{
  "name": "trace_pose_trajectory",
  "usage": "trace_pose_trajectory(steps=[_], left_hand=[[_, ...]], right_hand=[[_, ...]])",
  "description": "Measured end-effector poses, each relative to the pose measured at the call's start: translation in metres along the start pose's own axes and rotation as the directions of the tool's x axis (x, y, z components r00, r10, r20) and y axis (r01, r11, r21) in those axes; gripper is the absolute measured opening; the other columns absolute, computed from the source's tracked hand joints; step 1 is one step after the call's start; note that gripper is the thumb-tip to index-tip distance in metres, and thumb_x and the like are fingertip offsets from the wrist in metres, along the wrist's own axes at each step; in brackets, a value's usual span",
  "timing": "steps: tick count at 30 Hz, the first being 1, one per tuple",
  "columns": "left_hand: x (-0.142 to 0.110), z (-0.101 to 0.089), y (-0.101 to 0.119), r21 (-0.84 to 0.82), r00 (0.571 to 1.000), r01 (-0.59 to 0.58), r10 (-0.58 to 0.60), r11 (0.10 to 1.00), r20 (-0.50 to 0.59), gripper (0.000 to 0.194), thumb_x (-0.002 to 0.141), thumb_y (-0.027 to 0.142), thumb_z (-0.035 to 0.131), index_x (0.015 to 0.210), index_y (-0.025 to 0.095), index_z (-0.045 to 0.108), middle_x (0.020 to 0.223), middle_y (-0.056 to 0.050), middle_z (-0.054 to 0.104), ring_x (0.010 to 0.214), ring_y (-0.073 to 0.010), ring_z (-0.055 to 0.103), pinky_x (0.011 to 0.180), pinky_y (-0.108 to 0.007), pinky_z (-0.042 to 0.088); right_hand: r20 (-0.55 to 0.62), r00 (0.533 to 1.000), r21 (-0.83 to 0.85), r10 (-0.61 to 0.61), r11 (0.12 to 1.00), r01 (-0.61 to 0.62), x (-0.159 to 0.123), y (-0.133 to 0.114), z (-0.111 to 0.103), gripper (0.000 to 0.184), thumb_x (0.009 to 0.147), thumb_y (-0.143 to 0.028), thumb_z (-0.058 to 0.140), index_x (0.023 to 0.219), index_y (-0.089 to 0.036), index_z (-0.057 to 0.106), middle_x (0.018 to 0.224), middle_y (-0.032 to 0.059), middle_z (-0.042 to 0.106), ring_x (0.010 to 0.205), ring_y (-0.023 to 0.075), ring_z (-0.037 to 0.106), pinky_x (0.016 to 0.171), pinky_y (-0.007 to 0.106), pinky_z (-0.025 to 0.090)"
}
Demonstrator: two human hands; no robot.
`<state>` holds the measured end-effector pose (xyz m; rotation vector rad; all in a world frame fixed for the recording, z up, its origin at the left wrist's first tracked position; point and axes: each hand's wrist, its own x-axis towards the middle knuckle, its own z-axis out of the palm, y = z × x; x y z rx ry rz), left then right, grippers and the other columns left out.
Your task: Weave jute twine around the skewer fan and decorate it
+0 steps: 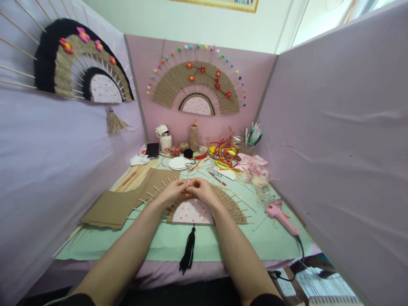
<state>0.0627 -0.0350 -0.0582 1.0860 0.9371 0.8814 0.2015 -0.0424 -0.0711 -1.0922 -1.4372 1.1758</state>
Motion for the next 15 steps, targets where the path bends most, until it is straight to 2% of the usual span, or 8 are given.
trace_pose_trajectory(steps=[3, 8, 12, 15], left_hand=[[0.0012, -0.0013, -0.0008, -0.039, 1.0, 0.015, -0.014, 0.999, 0.013, 0.028, 0.067, 0.035, 0.073, 0.071, 0.012, 0.057, 0.063, 0.001, 0.06, 0.055, -0.0072, 0.057, 0.059, -0.02, 0.049], [0.0038, -0.0026, -0.0021, -0.058, 1.0, 0.018, -0.018, 0.998, -0.005, 0.02, 0.073, 0.028, 0.07, 0.072, 0.011, 0.058, 0.063, 0.0, 0.062, 0.054, -0.0075, 0.058, 0.057, -0.019, 0.049], [0.0032, -0.0002, -0.0015, 0.005, 0.999, 0.017, -0.017, 1.0, -0.03, 0.016, 0.079, 0.023, 0.063, 0.071, 0.011, 0.057, 0.063, -0.004, 0.064, 0.055, -0.009, 0.061, 0.056, -0.019, 0.049], [0.0028, 0.0026, -0.0024, 0.017, 0.999, -0.013, 0.014, 1.0, -0.043, 0.014, 0.08, 0.021, 0.061, 0.073, 0.013, 0.052, 0.059, -0.003, 0.064, 0.051, -0.0086, 0.06, 0.054, -0.019, 0.049]], right_hand=[[0.008, 1.0, 0.032, 0.009, 0.999, -0.009, -0.0014, -0.0021, 0.0006, 0.024, 0.058, -0.028, 0.073, 0.071, -0.018, 0.055, 0.065, -0.002, 0.06, 0.06, 0.0132, 0.056, 0.058, 0.027, 0.046], [-0.023, 1.0, 0.061, -0.004, 0.998, 0.005, -0.0014, -0.0014, 0.0012, 0.028, 0.059, -0.032, 0.074, 0.073, -0.018, 0.055, 0.069, -0.0013, 0.06, 0.062, 0.0135, 0.057, 0.06, 0.027, 0.047], [-0.088, 0.996, -0.011, -0.026, 1.0, 0.025, -0.0007, 0.0003, 0.0012, 0.022, 0.065, -0.033, 0.068, 0.076, -0.017, 0.058, 0.07, 0.0005, 0.062, 0.063, 0.0134, 0.057, 0.059, 0.026, 0.046], [-0.104, 0.994, -0.115, -0.04, 0.993, 0.028, -0.0007, 0.0016, 0.0, 0.017, 0.071, -0.03, 0.059, 0.079, -0.015, 0.063, 0.07, 0.0028, 0.064, 0.063, 0.0142, 0.058, 0.059, 0.026, 0.045]])
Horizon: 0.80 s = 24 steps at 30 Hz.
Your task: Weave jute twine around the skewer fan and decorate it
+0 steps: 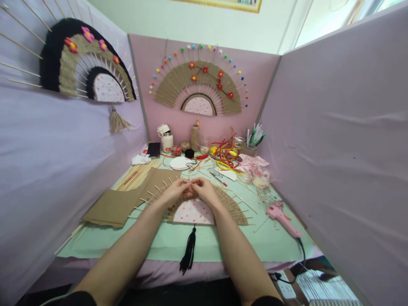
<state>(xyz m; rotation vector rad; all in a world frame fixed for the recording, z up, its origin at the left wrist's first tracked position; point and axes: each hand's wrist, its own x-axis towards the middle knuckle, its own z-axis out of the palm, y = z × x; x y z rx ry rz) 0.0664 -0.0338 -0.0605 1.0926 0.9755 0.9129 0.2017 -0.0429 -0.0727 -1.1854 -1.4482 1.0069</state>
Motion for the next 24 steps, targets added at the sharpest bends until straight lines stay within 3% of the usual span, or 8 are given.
trace_pose_trajectory(steps=[5, 8, 15, 20, 24], left_hand=[[0.001, 0.004, -0.003, 0.006, 0.998, -0.069, 0.069, 0.998, -0.006, 0.015, 0.079, 0.021, 0.061, 0.076, 0.015, 0.049, 0.057, 0.0, 0.061, 0.047, -0.0075, 0.057, 0.052, -0.02, 0.047], [0.001, 0.005, -0.003, 0.048, 0.994, -0.11, 0.11, 0.993, 0.008, 0.017, 0.079, 0.027, 0.061, 0.073, 0.014, 0.052, 0.057, 0.0, 0.06, 0.047, -0.007, 0.055, 0.049, -0.018, 0.044], [0.001, 0.0, -0.002, 0.252, 0.981, -0.194, 0.195, 0.948, 0.019, 0.03, 0.077, 0.043, 0.056, 0.069, 0.013, 0.057, 0.058, 0.0, 0.057, 0.05, -0.0083, 0.051, 0.046, -0.019, 0.038], [0.0, -0.002, -0.002, 0.364, 0.963, -0.259, 0.268, 0.895, 0.028, 0.027, 0.077, 0.039, 0.053, 0.064, 0.015, 0.053, 0.056, 0.002, 0.053, 0.048, -0.0085, 0.046, 0.046, -0.02, 0.035], [-0.004, -0.001, 0.003, 0.363, 0.961, -0.275, 0.262, 0.89, 0.086, 0.025, 0.079, 0.039, 0.05, 0.066, 0.017, 0.051, 0.057, 0.003, 0.052, 0.05, -0.0095, 0.047, 0.046, -0.02, 0.034]], right_hand=[[-0.078, 0.991, -0.305, -0.108, 0.949, 0.079, -0.003, 0.0, -0.003, 0.017, 0.074, -0.026, 0.054, 0.072, -0.017, 0.068, 0.069, 0.0033, 0.066, 0.063, 0.0152, 0.057, 0.061, 0.026, 0.043], [-0.131, 0.97, -0.377, -0.205, 0.915, 0.142, -0.005, -0.001, -0.004, 0.018, 0.075, -0.028, 0.054, 0.073, -0.017, 0.068, 0.073, 0.0046, 0.067, 0.066, 0.016, 0.058, 0.064, 0.027, 0.043], [-0.132, 0.975, -0.284, -0.181, 0.949, 0.138, -0.008, -0.009, -0.002, 0.012, 0.072, -0.027, 0.058, 0.066, -0.017, 0.062, 0.066, 0.0025, 0.064, 0.06, 0.0142, 0.054, 0.059, 0.026, 0.041], [-0.098, 0.994, -0.118, -0.047, 0.992, 0.035, -0.008, -0.011, -0.001, 0.015, 0.065, -0.028, 0.064, 0.061, -0.017, 0.056, 0.058, -0.0006, 0.058, 0.055, 0.0125, 0.05, 0.055, 0.024, 0.039], [-0.033, 0.999, 0.029, -0.001, 1.0, 0.002, -0.006, -0.007, -0.002, 0.02, 0.063, -0.033, 0.067, 0.06, -0.018, 0.054, 0.057, -0.0024, 0.057, 0.054, 0.0118, 0.05, 0.056, 0.025, 0.039]])
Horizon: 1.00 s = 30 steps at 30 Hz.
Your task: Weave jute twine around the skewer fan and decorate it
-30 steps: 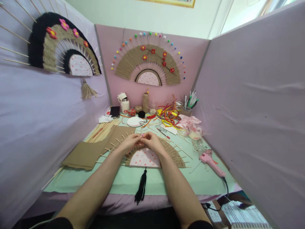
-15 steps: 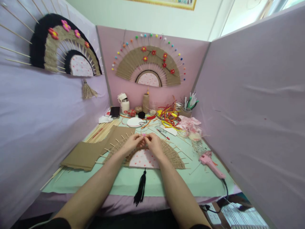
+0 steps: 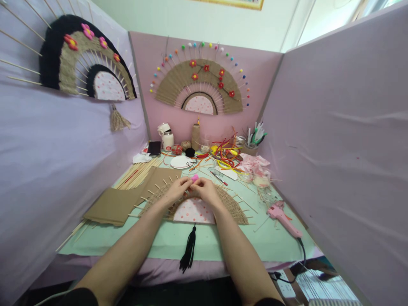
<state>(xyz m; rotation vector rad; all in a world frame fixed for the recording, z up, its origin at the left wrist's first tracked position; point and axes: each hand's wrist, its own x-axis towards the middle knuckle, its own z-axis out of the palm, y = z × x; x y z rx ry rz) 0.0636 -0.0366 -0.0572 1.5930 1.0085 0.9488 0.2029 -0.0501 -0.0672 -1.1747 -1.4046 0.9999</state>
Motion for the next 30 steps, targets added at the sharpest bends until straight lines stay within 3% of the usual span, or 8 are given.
trace_pose_trajectory(steps=[5, 13, 19, 24, 30], left_hand=[[-0.003, -0.003, 0.01, 0.002, 0.999, -0.01, 0.01, 1.0, 0.039, 0.025, 0.078, 0.038, 0.05, 0.066, 0.017, 0.051, 0.055, 0.003, 0.05, 0.051, -0.0097, 0.045, 0.048, -0.021, 0.033], [0.001, -0.003, 0.003, 0.042, 0.985, -0.168, 0.167, 0.985, 0.035, 0.023, 0.08, 0.031, 0.044, 0.064, 0.016, 0.049, 0.058, 0.003, 0.049, 0.056, -0.01, 0.044, 0.055, -0.022, 0.034], [0.002, -0.003, -0.005, 0.273, 0.97, -0.221, 0.24, 0.936, -0.038, 0.022, 0.081, 0.028, 0.044, 0.065, 0.016, 0.052, 0.06, 0.003, 0.049, 0.059, -0.0112, 0.043, 0.055, -0.023, 0.03], [0.0, -0.003, -0.005, 0.354, 0.964, -0.237, 0.265, 0.905, -0.032, 0.022, 0.081, 0.026, 0.044, 0.065, 0.016, 0.054, 0.06, 0.002, 0.05, 0.058, -0.0117, 0.042, 0.054, -0.023, 0.028], [-0.001, -0.001, -0.003, 0.422, 0.954, -0.241, 0.293, 0.874, -0.06, 0.021, 0.078, 0.022, 0.045, 0.058, 0.017, 0.048, 0.056, 0.003, 0.045, 0.056, -0.0108, 0.039, 0.053, -0.023, 0.025]], right_hand=[[0.065, 0.996, 0.099, 0.057, 0.993, -0.063, 0.002, 0.008, -0.004, 0.028, 0.061, -0.041, 0.071, 0.062, -0.018, 0.055, 0.053, -0.0027, 0.055, 0.05, 0.0109, 0.046, 0.049, 0.024, 0.037], [0.166, 0.983, 0.241, 0.078, 0.963, -0.117, -0.001, 0.003, -0.003, 0.036, 0.066, -0.052, 0.066, 0.068, -0.02, 0.05, 0.068, 0.0015, 0.06, 0.061, 0.0152, 0.055, 0.053, 0.026, 0.042], [-0.015, 0.994, -0.072, -0.108, 0.992, 0.107, 0.001, 0.004, 0.0, 0.019, 0.075, -0.037, 0.059, 0.07, -0.019, 0.055, 0.063, -0.0012, 0.057, 0.057, 0.0136, 0.051, 0.056, 0.026, 0.041], [0.025, 0.978, -0.222, -0.205, 0.953, 0.205, 0.0, 0.004, -0.004, 0.014, 0.078, -0.031, 0.054, 0.076, -0.019, 0.061, 0.076, 0.0026, 0.064, 0.071, 0.0164, 0.057, 0.067, 0.028, 0.044], [-0.008, 0.968, -0.308, -0.251, 0.922, 0.237, -0.004, 0.003, 0.003, 0.009, 0.078, -0.028, 0.053, 0.074, -0.02, 0.056, 0.076, 0.003, 0.061, 0.07, 0.0164, 0.054, 0.064, 0.028, 0.043]])
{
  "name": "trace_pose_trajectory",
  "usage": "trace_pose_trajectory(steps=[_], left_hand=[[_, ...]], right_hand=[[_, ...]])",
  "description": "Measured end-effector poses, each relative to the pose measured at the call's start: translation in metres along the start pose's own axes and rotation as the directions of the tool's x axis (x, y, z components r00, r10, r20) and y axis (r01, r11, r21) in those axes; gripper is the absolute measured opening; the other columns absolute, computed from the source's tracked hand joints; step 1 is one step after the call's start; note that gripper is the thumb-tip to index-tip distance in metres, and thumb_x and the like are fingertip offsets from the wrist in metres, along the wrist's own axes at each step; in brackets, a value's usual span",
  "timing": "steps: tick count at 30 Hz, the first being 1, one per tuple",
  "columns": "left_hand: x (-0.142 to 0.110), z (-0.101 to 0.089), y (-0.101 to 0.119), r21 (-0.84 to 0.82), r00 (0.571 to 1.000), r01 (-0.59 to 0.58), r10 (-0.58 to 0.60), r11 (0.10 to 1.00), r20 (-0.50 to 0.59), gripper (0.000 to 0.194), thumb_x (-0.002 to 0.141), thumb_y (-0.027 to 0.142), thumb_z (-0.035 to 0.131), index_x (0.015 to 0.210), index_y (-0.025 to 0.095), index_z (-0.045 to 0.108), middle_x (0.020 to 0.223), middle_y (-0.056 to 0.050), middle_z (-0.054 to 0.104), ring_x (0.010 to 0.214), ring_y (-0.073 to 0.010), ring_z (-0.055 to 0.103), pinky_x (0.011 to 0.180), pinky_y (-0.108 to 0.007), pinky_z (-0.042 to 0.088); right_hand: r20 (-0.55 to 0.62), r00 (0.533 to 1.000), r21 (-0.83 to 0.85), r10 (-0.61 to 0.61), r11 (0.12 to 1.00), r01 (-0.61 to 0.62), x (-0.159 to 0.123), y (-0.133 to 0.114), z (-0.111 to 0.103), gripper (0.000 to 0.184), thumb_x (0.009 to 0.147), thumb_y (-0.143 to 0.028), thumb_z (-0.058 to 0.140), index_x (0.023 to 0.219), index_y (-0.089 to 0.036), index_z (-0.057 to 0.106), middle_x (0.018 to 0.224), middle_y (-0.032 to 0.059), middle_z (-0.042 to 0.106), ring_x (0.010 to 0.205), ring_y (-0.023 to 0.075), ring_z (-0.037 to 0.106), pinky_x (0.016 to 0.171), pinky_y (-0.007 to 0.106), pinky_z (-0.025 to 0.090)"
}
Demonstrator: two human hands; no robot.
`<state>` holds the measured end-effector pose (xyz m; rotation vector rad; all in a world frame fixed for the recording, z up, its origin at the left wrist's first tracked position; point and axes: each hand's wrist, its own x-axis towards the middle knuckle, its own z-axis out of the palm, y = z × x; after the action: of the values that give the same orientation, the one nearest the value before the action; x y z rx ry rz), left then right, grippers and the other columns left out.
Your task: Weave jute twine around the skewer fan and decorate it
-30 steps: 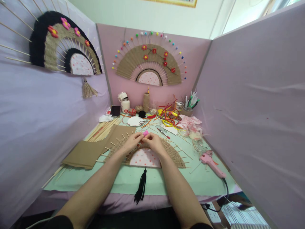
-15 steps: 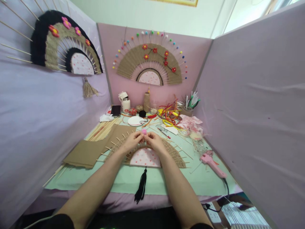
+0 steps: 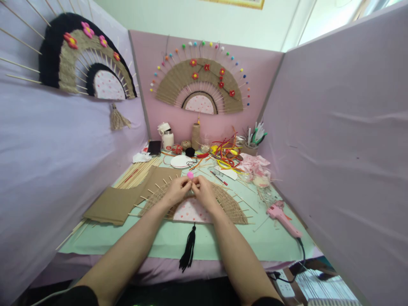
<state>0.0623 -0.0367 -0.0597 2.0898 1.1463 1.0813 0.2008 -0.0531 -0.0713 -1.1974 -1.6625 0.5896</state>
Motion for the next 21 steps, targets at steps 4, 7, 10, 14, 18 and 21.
trace_pose_trajectory(steps=[4, 7, 10, 14, 18, 21], left_hand=[[0.001, 0.001, -0.002, -0.038, 1.0, 0.004, -0.004, 0.999, -0.005, 0.021, 0.077, 0.023, 0.045, 0.058, 0.016, 0.048, 0.055, 0.004, 0.044, 0.055, -0.01, 0.039, 0.053, -0.022, 0.026], [0.003, 0.002, -0.004, -0.056, 1.0, 0.02, -0.02, 0.998, -0.002, 0.021, 0.077, 0.023, 0.045, 0.057, 0.016, 0.047, 0.055, 0.004, 0.043, 0.055, -0.0095, 0.038, 0.052, -0.022, 0.025], [0.004, 0.002, -0.006, -0.067, 0.999, 0.047, -0.046, 0.997, 0.009, 0.021, 0.076, 0.023, 0.045, 0.057, 0.016, 0.048, 0.054, 0.004, 0.042, 0.055, -0.0095, 0.037, 0.052, -0.022, 0.026], [0.006, 0.002, -0.004, -0.106, 0.997, 0.079, -0.078, 0.991, 0.015, 0.018, 0.072, 0.023, 0.045, 0.055, 0.016, 0.045, 0.053, 0.005, 0.04, 0.054, -0.0095, 0.036, 0.052, -0.022, 0.025], [0.003, 0.003, 0.001, -0.2, 0.995, 0.094, -0.088, 0.975, 0.036, 0.02, 0.073, 0.024, 0.044, 0.054, 0.017, 0.042, 0.052, 0.005, 0.038, 0.053, -0.0089, 0.034, 0.051, -0.022, 0.026], [0.001, 0.004, 0.003, -0.183, 0.996, 0.092, -0.087, 0.979, 0.033, 0.023, 0.074, 0.024, 0.044, 0.053, 0.017, 0.041, 0.051, 0.005, 0.037, 0.052, -0.0089, 0.034, 0.051, -0.022, 0.025]], right_hand=[[-0.065, 0.998, -0.064, -0.008, 0.998, 0.004, -0.001, -0.001, 0.005, 0.012, 0.078, -0.029, 0.053, 0.069, -0.021, 0.052, 0.071, 0.0019, 0.059, 0.067, 0.0158, 0.052, 0.063, 0.028, 0.04], [-0.1, 0.995, -0.136, -0.014, 0.991, 0.001, -0.001, 0.0, 0.008, 0.013, 0.078, -0.028, 0.052, 0.068, -0.021, 0.049, 0.068, 0.0011, 0.057, 0.065, 0.0156, 0.05, 0.061, 0.028, 0.037], [-0.115, 0.993, -0.167, -0.013, 0.986, -0.007, -0.002, 0.001, 0.01, 0.015, 0.079, -0.027, 0.051, 0.066, -0.021, 0.047, 0.065, 0.0006, 0.055, 0.063, 0.0156, 0.049, 0.06, 0.028, 0.036], [-0.131, 0.991, -0.176, 0.007, 0.984, -0.03, -0.002, 0.0, 0.011, 0.015, 0.078, -0.028, 0.05, 0.066, -0.021, 0.047, 0.064, 0.0005, 0.055, 0.062, 0.0158, 0.048, 0.059, 0.028, 0.035], [-0.221, 0.972, -0.091, 0.079, 0.991, -0.102, 0.002, -0.002, 0.003, 0.011, 0.074, -0.024, 0.05, 0.064, -0.021, 0.047, 0.061, -0.0006, 0.055, 0.059, 0.0153, 0.048, 0.057, 0.027, 0.036], [-0.247, 0.964, -0.05, 0.096, 0.993, -0.111, 0.003, -0.002, -0.004, 0.008, 0.073, -0.023, 0.051, 0.066, -0.021, 0.048, 0.063, -0.0005, 0.056, 0.059, 0.0151, 0.05, 0.058, 0.027, 0.038]])
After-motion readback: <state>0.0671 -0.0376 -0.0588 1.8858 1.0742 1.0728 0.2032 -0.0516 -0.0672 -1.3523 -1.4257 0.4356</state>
